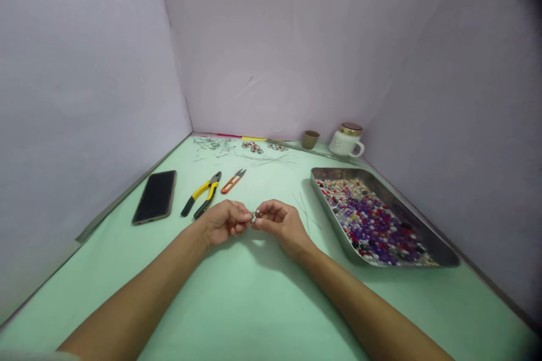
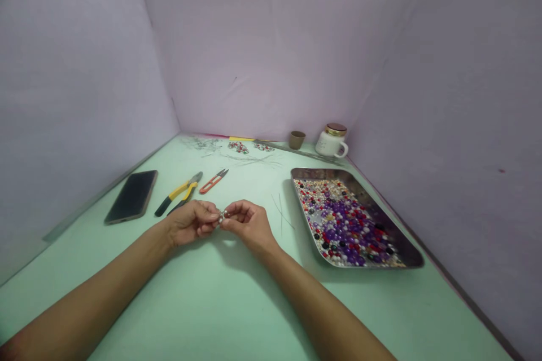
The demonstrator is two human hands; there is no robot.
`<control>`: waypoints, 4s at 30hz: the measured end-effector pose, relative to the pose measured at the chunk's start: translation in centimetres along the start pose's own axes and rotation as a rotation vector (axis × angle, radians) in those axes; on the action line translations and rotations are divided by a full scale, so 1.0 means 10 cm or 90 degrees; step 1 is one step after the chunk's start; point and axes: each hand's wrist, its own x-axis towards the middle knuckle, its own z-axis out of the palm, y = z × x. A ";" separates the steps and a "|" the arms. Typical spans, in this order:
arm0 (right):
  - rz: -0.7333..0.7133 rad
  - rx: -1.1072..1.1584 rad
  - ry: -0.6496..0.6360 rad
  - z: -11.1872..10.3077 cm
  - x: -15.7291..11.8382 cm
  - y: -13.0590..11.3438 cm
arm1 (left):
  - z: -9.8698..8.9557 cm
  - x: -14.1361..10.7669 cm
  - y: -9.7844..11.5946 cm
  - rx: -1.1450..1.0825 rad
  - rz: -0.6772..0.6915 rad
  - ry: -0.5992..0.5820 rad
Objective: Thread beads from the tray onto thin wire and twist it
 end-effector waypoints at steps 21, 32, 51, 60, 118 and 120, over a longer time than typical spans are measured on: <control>0.004 0.164 0.155 0.02 0.04 0.08 | 0.19 -0.07 -0.24 0.669 0.700 0.323; -0.032 -0.051 0.160 0.01 0.03 0.02 | 0.19 -0.12 -0.17 0.807 0.644 0.272; -0.020 0.071 0.129 0.02 0.05 -0.01 | 0.23 -0.06 -0.11 0.349 0.387 0.182; -0.017 0.057 0.136 0.04 0.03 0.00 | 0.27 -0.07 -0.12 0.370 0.414 0.215; 0.060 0.064 0.020 -0.07 0.03 0.00 | 0.20 -0.12 0.00 0.278 0.341 0.063; 0.056 0.054 0.023 -0.06 0.02 -0.01 | 0.21 -0.13 -0.01 0.269 0.336 0.052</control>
